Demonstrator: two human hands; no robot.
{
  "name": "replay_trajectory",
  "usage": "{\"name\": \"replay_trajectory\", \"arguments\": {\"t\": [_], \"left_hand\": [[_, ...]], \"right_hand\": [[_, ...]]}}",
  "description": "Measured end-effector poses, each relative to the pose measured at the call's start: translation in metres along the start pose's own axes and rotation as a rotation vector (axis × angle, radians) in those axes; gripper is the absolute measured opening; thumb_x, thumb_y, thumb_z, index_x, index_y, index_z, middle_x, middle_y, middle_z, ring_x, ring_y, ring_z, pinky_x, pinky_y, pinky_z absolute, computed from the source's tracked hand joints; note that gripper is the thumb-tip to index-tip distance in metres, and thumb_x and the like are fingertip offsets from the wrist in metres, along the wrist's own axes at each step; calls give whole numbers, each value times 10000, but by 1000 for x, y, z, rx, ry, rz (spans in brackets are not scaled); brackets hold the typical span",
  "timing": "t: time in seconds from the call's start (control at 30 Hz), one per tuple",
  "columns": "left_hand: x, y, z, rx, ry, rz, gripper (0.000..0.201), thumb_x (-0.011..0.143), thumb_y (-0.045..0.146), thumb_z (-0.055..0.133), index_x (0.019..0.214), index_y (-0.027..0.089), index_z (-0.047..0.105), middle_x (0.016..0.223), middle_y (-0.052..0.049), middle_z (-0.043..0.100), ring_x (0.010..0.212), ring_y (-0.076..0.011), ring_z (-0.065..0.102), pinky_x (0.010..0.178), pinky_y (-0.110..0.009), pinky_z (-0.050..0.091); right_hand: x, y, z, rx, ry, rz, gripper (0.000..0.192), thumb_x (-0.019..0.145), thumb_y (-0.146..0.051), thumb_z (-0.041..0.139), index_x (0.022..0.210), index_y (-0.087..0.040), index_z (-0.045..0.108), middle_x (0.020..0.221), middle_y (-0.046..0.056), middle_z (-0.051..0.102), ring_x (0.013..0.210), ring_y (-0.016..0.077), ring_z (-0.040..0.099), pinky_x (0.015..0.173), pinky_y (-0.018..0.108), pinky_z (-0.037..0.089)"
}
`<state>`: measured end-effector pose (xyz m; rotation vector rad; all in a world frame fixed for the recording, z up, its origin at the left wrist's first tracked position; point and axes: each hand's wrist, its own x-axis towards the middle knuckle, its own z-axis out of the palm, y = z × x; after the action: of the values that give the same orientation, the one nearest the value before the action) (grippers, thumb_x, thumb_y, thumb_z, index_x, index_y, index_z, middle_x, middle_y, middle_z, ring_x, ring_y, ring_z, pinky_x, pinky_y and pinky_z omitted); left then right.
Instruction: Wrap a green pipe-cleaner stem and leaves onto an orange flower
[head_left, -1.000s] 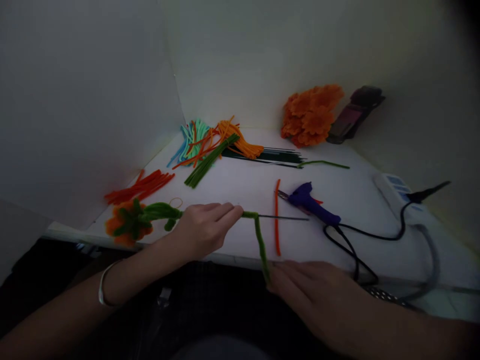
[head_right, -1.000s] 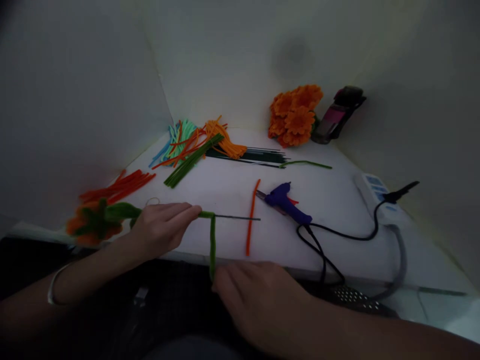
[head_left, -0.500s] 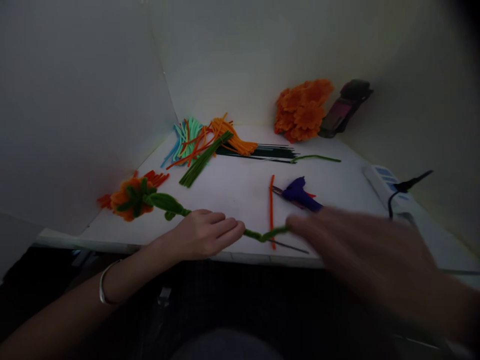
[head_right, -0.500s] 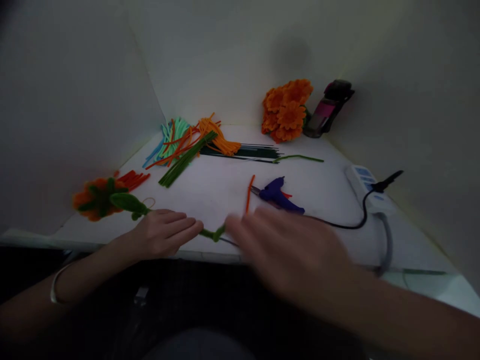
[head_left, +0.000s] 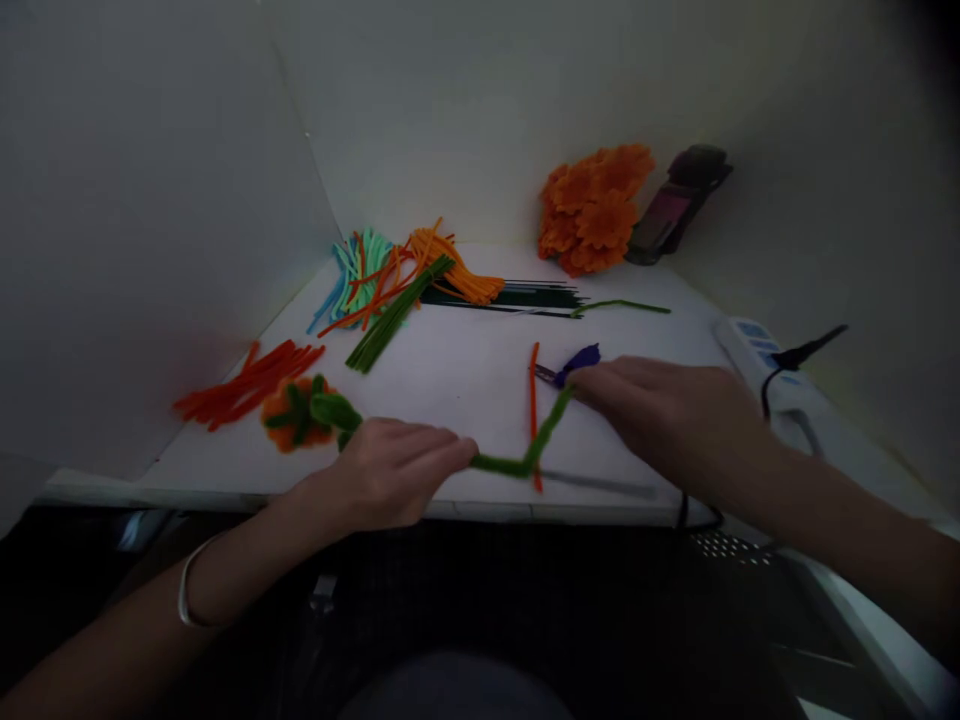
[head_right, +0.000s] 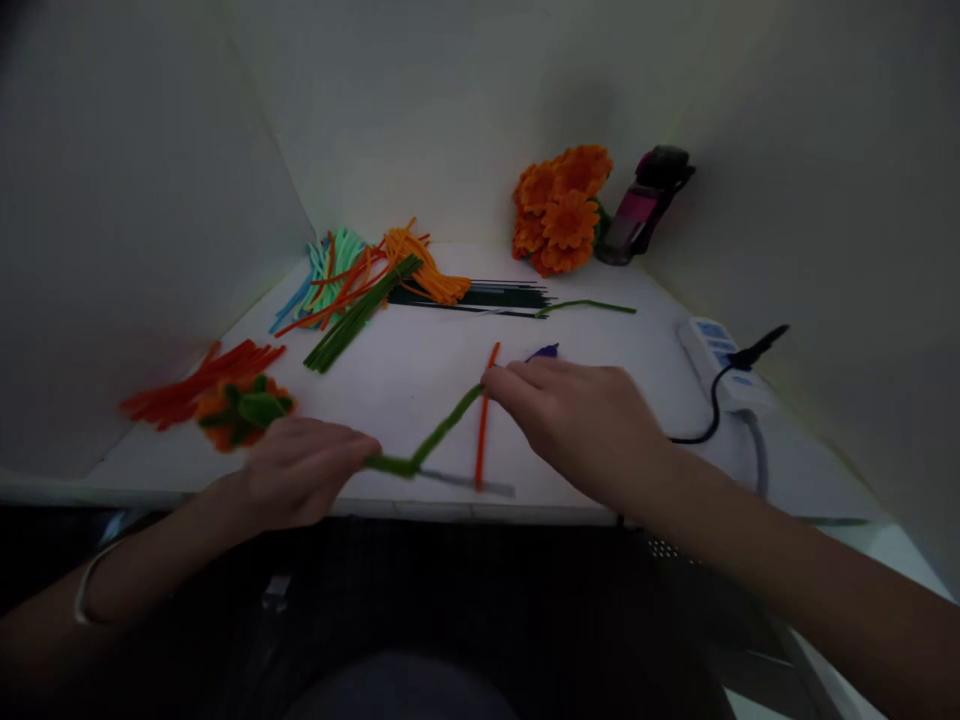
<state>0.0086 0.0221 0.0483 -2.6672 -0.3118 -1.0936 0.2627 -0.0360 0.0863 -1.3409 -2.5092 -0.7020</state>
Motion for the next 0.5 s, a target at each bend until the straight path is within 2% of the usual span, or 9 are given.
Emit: {"name": "replay_trajectory", "arguments": {"t": [0.07, 0.1, 0.17, 0.23, 0.27, 0.33, 0.4, 0.43, 0.5], "left_hand": [[4, 2, -1, 46, 64, -181, 128, 839, 113, 460, 943, 147, 527, 727, -6, 675, 588, -72, 611, 524, -167, 438], [5, 2, 1, 89, 43, -228, 129, 834, 109, 466, 939, 150, 529, 731, -4, 675, 579, -73, 610, 512, -168, 433], [4, 1, 7, 166, -60, -209, 149, 821, 90, 456, 937, 146, 531, 744, -4, 677, 568, -86, 612, 488, -182, 429], [0, -1, 11, 187, -150, -98, 187, 801, 66, 447, 954, 135, 528, 759, -9, 680, 574, -101, 618, 484, -197, 439], [-3, -1, 12, 166, -162, -31, 198, 796, 65, 446, 964, 132, 527, 762, -10, 681, 575, -103, 617, 492, -201, 448], [-5, 0, 9, 65, -122, 40, 192, 803, 78, 448, 968, 133, 528, 749, -10, 679, 575, -95, 613, 515, -195, 460], [-4, 2, 3, -32, -44, -29, 169, 814, 90, 457, 957, 137, 535, 738, -12, 675, 587, -81, 611, 539, -172, 463], [-3, 3, 0, -47, -11, -101, 162, 814, 92, 471, 954, 139, 539, 740, -13, 674, 596, -76, 613, 549, -162, 464], [1, 4, -2, -21, 21, -198, 159, 809, 94, 495, 952, 141, 546, 749, -13, 674, 609, -74, 618, 559, -152, 466]], "right_hand": [[-4, -10, 16, 209, -84, -40, 212, 856, -85, 363, 867, -170, 557, 716, 10, 633, 612, 126, 581, 487, 227, 354], [-8, -20, 18, 301, -174, -119, 198, 861, -87, 364, 858, -166, 545, 696, 1, 619, 598, 118, 574, 505, 226, 374], [-16, -40, 9, 361, -182, -162, 191, 886, -134, 369, 769, -167, 517, 607, -14, 579, 502, 108, 525, 460, 231, 350], [-18, -44, -11, 292, -24, -195, 232, 903, -135, 324, 784, -165, 521, 650, 15, 612, 548, 127, 550, 488, 248, 369], [-17, -38, -21, 224, 75, -180, 241, 899, -115, 305, 834, -159, 533, 696, 34, 635, 603, 141, 573, 525, 258, 386], [-11, -16, -27, 82, 154, -125, 243, 881, -81, 320, 959, -160, 536, 726, 32, 648, 651, 147, 587, 531, 253, 376], [-7, 2, -14, 52, 121, 12, 184, 857, -93, 394, 878, -188, 551, 754, 8, 658, 629, 133, 591, 459, 229, 327], [-7, 4, -3, 151, 45, -2, 197, 855, -91, 389, 891, -185, 559, 813, 13, 667, 673, 127, 608, 488, 215, 361], [-11, -7, 16, 368, -128, -81, 231, 850, -66, 365, 894, -169, 567, 799, 14, 660, 673, 108, 607, 543, 203, 404]]}}
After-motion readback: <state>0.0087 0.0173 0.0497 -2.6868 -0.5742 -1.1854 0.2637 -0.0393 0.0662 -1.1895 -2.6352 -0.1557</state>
